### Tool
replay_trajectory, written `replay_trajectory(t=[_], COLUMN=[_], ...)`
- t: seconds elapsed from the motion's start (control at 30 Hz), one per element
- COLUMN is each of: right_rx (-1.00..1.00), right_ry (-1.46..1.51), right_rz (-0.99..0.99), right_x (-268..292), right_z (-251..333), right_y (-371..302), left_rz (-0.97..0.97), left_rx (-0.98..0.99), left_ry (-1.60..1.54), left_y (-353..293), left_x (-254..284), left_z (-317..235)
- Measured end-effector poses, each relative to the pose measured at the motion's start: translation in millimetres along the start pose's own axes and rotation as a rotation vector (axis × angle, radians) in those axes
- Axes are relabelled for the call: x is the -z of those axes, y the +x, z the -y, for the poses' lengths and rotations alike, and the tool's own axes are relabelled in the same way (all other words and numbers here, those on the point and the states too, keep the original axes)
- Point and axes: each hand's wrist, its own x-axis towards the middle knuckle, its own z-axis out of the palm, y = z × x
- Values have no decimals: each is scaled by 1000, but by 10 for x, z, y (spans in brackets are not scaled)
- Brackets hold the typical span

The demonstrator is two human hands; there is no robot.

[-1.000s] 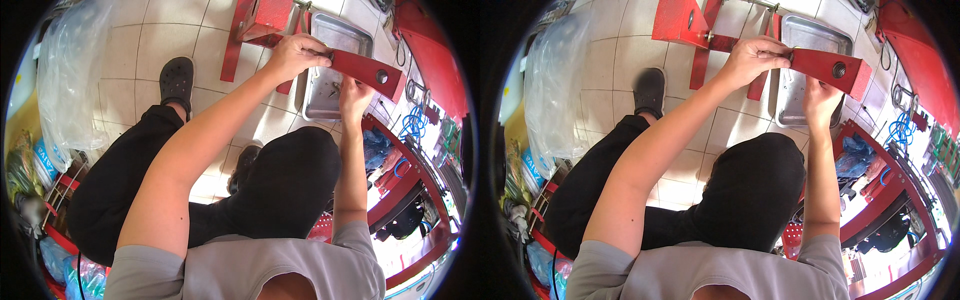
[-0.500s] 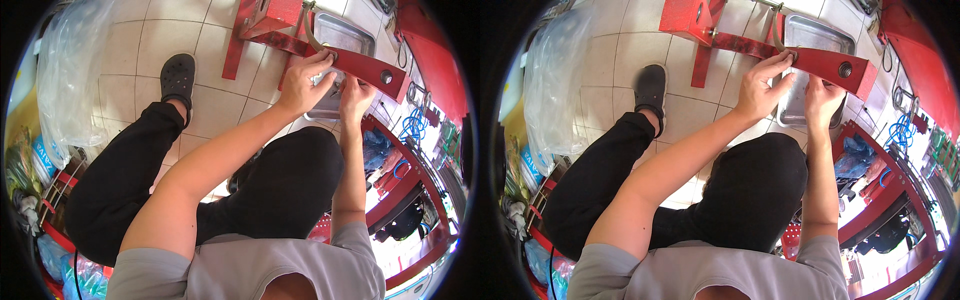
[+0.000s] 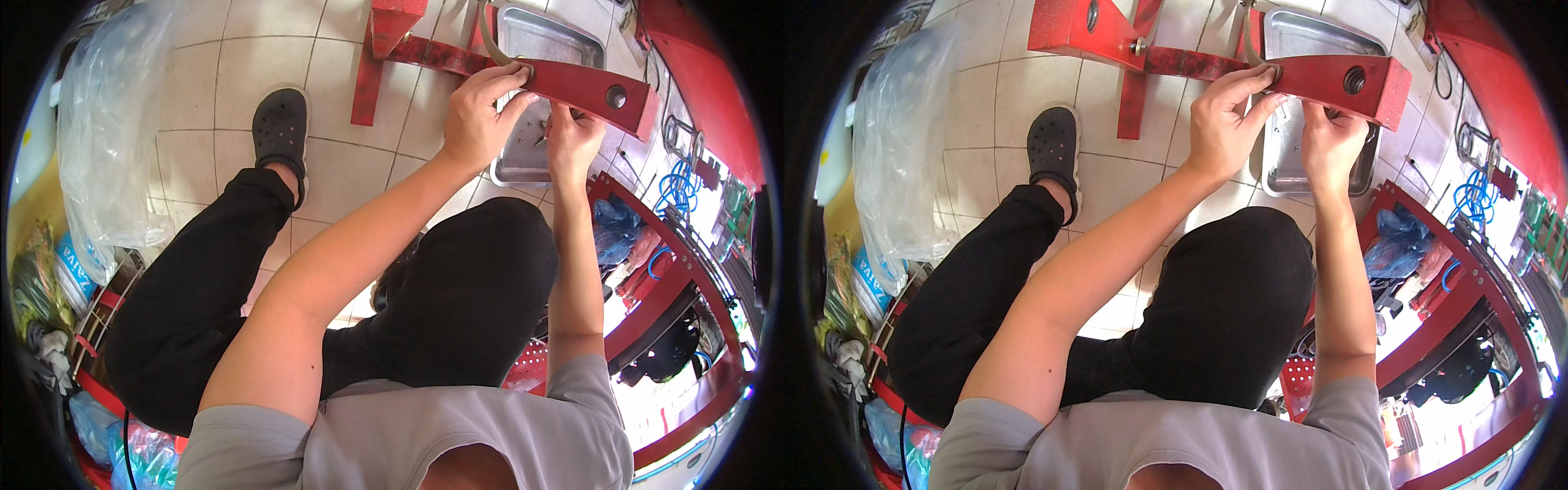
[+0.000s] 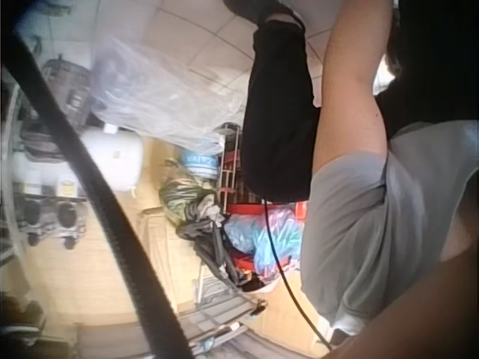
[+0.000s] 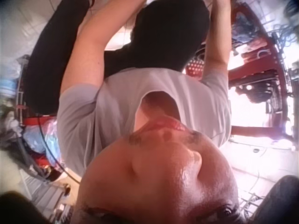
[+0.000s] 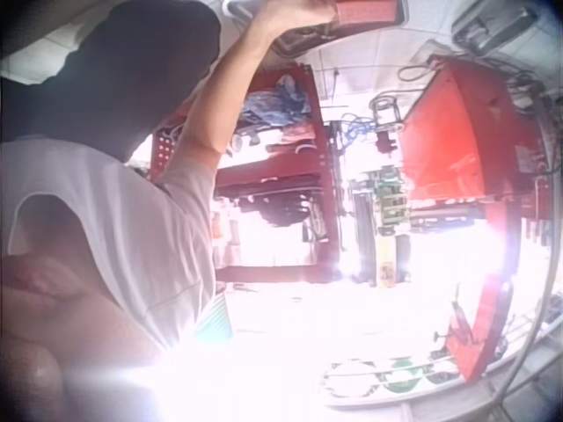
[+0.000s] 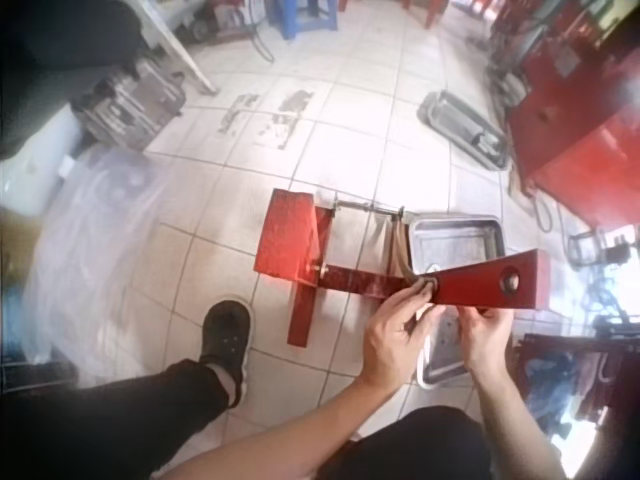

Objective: The person sits on a red stool in a workshop and uses a wrench to tighten bolts on a gold-colored metal bracket. They rotate the bracket to access different fasteners and then place the assembled part onto a red metal stand on the floor.

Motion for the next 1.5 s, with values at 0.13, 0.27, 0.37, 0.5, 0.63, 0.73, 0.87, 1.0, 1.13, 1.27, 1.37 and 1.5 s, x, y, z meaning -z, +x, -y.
replay_trajectory(t=[0.13, 0.27, 0.37, 0.5, 0.63, 0.73, 0.87, 1.0, 1.13, 1.27, 1.37, 1.5], right_rx=[95, -182, -282, -251, -261, -407, -563, -640, -540, -519, -614, -683], right_ry=[33, 262, 313, 283, 263, 406, 591, 751, 674, 612, 736, 827], right_rz=[-10, 124, 188, 205, 182, 171, 192, 285, 236, 215, 282, 369], right_x=[-31, 87, 155, 112, 80, 81, 135, 203, 111, 105, 140, 215], right_z=[-86, 28, 172, 207, 319, 384, 452, 283, 390, 304, 222, 170], right_y=[15, 2, -106, -167, -171, -148, -133, -107, -102, -120, -116, -74], left_rz=[-13, -40, 89, 108, 173, 223, 248, 215, 235, 276, 480, 1682], left_rx=[18, -14, 68, 27, 91, 116, 119, 186, 257, 233, 129, 409], left_ry=[11, -1, 1, -216, -199, -158, -64, -182, -269, -156, 243, 650], left_y=[-12, -4, -99, -237, -190, -85, -39, -59, 30, 59, -70, 127], left_x=[-27, -42, 2, -82, 6, 106, 148, 82, 155, 343, 677, 1504], left_z=[-9, -7, -30, 41, 51, 36, -27, -71, -19, 5, -43, -103])
